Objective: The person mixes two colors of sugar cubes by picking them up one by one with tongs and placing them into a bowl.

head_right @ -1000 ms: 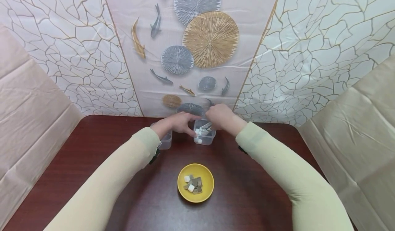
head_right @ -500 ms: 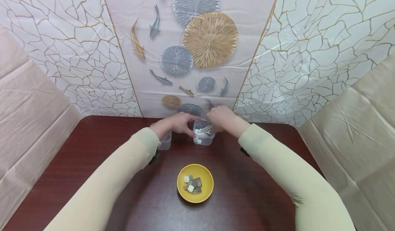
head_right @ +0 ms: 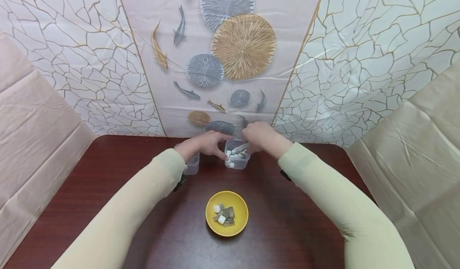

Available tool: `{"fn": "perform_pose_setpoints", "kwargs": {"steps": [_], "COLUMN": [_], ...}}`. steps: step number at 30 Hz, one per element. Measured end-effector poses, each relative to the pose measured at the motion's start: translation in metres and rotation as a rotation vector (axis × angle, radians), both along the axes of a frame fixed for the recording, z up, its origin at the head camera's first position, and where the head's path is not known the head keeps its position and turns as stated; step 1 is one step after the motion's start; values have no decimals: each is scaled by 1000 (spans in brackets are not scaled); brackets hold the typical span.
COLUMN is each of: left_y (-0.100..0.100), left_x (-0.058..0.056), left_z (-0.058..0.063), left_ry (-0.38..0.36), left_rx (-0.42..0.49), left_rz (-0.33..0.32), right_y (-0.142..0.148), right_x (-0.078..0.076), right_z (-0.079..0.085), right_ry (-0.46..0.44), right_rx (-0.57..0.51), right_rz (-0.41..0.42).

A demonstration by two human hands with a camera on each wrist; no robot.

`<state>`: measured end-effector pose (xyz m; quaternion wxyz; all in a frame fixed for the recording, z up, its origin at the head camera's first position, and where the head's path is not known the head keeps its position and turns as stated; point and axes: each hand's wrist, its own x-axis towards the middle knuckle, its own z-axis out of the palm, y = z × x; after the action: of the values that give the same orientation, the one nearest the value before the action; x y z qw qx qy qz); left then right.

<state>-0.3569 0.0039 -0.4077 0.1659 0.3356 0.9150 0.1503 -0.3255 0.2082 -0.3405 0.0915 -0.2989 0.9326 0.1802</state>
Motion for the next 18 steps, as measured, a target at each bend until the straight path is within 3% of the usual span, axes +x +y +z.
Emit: {"fn": "perform_pose_setpoints", "kwargs": {"steps": [18], "left_y": [0], "left_x": [-2], "left_z": [-3], "left_ry": [-6], "left_rx": [26], "left_rz": [-5], "right_y": [-15], "right_x": [-7], "right_z": [-8], "right_ry": [-62], "right_rx": [59], "right_rz": [-38]}}
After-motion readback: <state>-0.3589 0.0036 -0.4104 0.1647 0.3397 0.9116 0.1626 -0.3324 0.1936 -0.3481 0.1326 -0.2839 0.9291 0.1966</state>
